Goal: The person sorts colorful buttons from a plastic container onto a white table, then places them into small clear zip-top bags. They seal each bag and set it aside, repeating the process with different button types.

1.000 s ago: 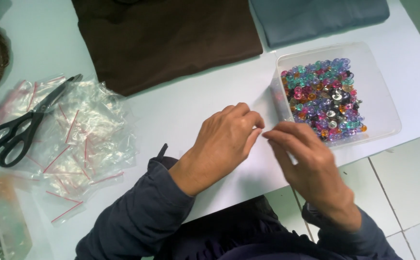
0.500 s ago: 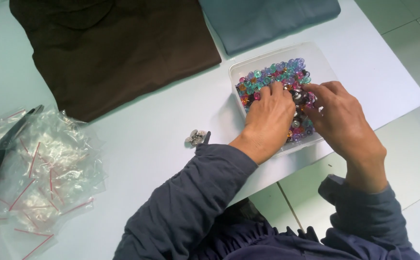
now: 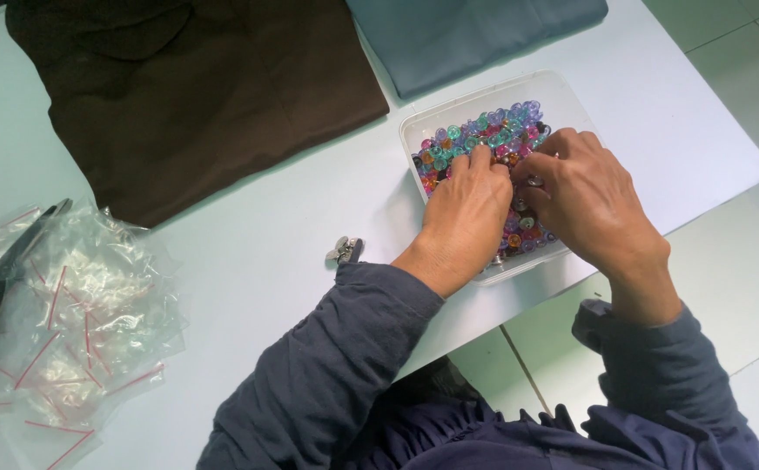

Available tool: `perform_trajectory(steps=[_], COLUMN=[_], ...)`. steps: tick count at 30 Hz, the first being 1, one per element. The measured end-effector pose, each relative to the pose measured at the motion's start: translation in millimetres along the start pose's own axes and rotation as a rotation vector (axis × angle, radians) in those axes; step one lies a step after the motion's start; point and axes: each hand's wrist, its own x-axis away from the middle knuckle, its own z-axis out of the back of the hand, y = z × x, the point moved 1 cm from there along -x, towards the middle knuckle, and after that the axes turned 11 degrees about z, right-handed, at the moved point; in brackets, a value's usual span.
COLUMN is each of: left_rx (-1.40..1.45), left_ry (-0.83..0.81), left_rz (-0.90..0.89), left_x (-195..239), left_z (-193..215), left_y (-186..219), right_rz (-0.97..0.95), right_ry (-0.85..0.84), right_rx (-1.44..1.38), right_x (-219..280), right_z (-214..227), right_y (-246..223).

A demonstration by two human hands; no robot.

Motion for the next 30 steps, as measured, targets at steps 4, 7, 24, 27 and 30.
perform_trajectory(steps=[4, 7, 24, 27, 30], left_rx=[0.08, 0.237, 0.521, 0.457, 0.383], left_ry=[0.009, 0.056, 0.083, 0.161, 0.17], left_rz=[-0.011, -0.014, 0.007, -0.007, -0.019], left_x=[2, 3, 9, 28, 49], left_z=[4, 8, 34, 64, 98], left_y=[-5, -8, -15, -21, -35], right_rz=[0.007, -0.031, -0.03, 0.026, 0.133], right_ry=[0.045, 0.083, 0.177, 0.248, 0.307], right_rx=[-0.098, -0.155, -0.452, -0.507, -0.54], right_x=[4, 5, 13, 16, 15], right_z=[1, 1, 23, 30, 41], right_y=[0, 1, -15, -32, -61])
